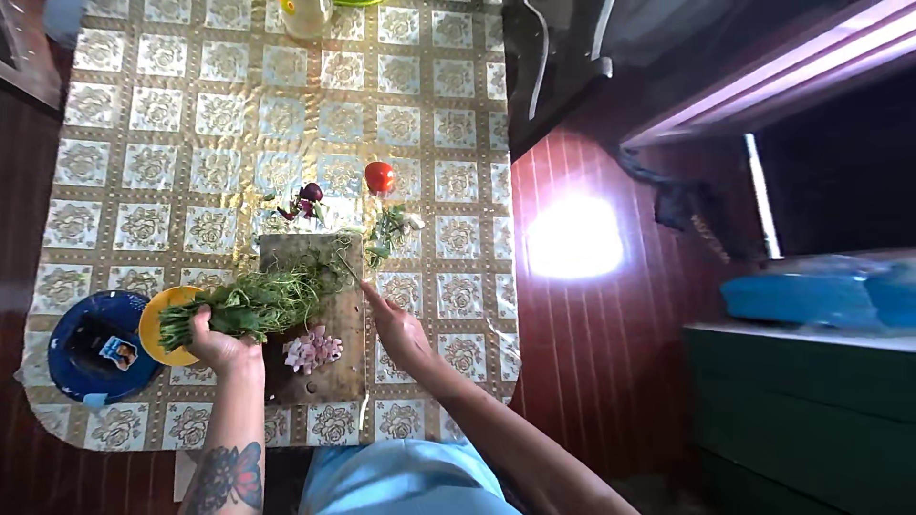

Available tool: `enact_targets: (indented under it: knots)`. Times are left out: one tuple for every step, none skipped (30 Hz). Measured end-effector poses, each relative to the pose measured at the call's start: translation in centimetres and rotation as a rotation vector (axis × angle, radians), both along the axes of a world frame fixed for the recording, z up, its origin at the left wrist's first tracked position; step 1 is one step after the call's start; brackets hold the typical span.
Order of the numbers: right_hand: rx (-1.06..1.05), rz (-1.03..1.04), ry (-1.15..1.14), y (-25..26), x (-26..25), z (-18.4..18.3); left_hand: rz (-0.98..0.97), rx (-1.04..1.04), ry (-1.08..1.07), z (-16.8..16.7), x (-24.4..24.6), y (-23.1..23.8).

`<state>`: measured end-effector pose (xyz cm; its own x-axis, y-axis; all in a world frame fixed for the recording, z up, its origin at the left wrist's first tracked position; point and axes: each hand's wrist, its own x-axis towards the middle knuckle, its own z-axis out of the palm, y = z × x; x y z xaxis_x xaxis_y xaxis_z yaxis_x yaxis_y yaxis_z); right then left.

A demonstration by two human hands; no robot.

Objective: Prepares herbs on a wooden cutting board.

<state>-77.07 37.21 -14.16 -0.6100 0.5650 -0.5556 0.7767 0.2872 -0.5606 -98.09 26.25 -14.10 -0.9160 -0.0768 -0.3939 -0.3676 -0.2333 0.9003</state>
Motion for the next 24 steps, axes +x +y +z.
enact_targets:
  knots:
    - [0.011, 0.003, 0.006, 0.1, -0.2, 0.2, 0.002, -0.014, 0.019, 0.3, -0.1, 0.3]
    - [0.019, 0.006, 0.010, 0.2, -0.6, 0.5, -0.004, -0.033, 0.042, 0.6, -0.2, 0.5]
    - [0.023, 0.006, 0.016, 0.2, -1.2, 0.7, -0.012, -0.049, 0.069, 0.8, -0.3, 0.7]
    - [0.019, 0.013, 0.004, 0.3, -1.7, 0.8, -0.019, -0.059, 0.101, 0.8, -0.4, 0.7]
    - [0.009, 0.031, -0.018, 0.4, -2.4, 0.8, -0.026, -0.069, 0.129, 0.8, -0.6, 0.7]
    - [0.000, 0.055, -0.046, 0.5, -2.9, 0.7, -0.027, -0.076, 0.145, 0.8, -0.8, 0.7]
    - [-0.004, 0.075, -0.073, 0.6, -3.4, 0.4, -0.024, -0.081, 0.154, 0.9, -0.9, 0.7]
    - [-0.008, 0.086, -0.097, 0.7, -3.7, 0.2, -0.016, -0.084, 0.158, 1.0, -1.1, 0.7]
    - [-0.015, 0.089, -0.120, 0.9, -3.9, 0.2, -0.013, -0.088, 0.156, 1.1, -1.3, 0.6]
    - [-0.018, 0.092, -0.136, 0.9, -3.9, 0.3, -0.011, -0.096, 0.152, 1.2, -1.4, 0.4]
    - [-0.014, 0.096, -0.143, 1.0, -3.8, 0.3, -0.013, -0.105, 0.142, 1.2, -1.4, 0.1]
    - [-0.003, 0.099, -0.142, 0.9, -3.6, 0.3, -0.015, -0.114, 0.133, 1.2, -1.5, -0.1]
    - [0.007, 0.097, -0.135, 0.9, -3.4, 0.3, -0.015, -0.120, 0.130, 1.1, -1.5, -0.2]
    - [0.015, 0.093, -0.120, 0.9, -3.0, 0.3, -0.019, -0.122, 0.129, 1.2, -1.5, -0.3]
    - [0.026, 0.081, -0.091, 1.0, -2.6, 0.2, -0.024, -0.117, 0.118, 1.4, -1.5, -0.4]
    - [0.048, 0.064, -0.059, 1.0, -2.0, 0.0, -0.028, -0.109, 0.105, 1.7, -1.5, -0.3]
    - [0.072, 0.035, -0.032, 1.0, -1.5, -0.2, -0.032, -0.100, 0.098, 2.1, -1.5, -0.3]
    - [0.093, 0.001, -0.028, 1.2, -0.9, -0.4, -0.044, -0.090, 0.099, 2.5, -1.6, -0.3]
    - [0.100, -0.024, -0.056, 1.6, -0.4, -0.5, -0.062, -0.078, 0.111, 3.1, -1.7, -0.2]
    - [0.115, -0.045, -0.091, 2.0, 0.1, -0.9, -0.081, -0.071, 0.138, 3.8, -1.7, -0.2]
    - [0.134, -0.052, -0.140, 2.5, 0.7, -1.4, -0.102, -0.064, 0.161, 4.6, -1.8, -0.1]
    - [0.150, -0.048, -0.187, 3.0, 1.2, -1.8, -0.131, -0.056, 0.183, 5.6, -1.8, -0.1]
    - [0.147, -0.038, -0.237, 3.4, 1.6, -2.1, -0.150, -0.045, 0.214, 6.4, -2.0, 0.0]
    - [0.150, -0.026, -0.271, 3.8, 1.8, -2.3, -0.163, -0.020, 0.249, 6.9, -2.4, -0.1]
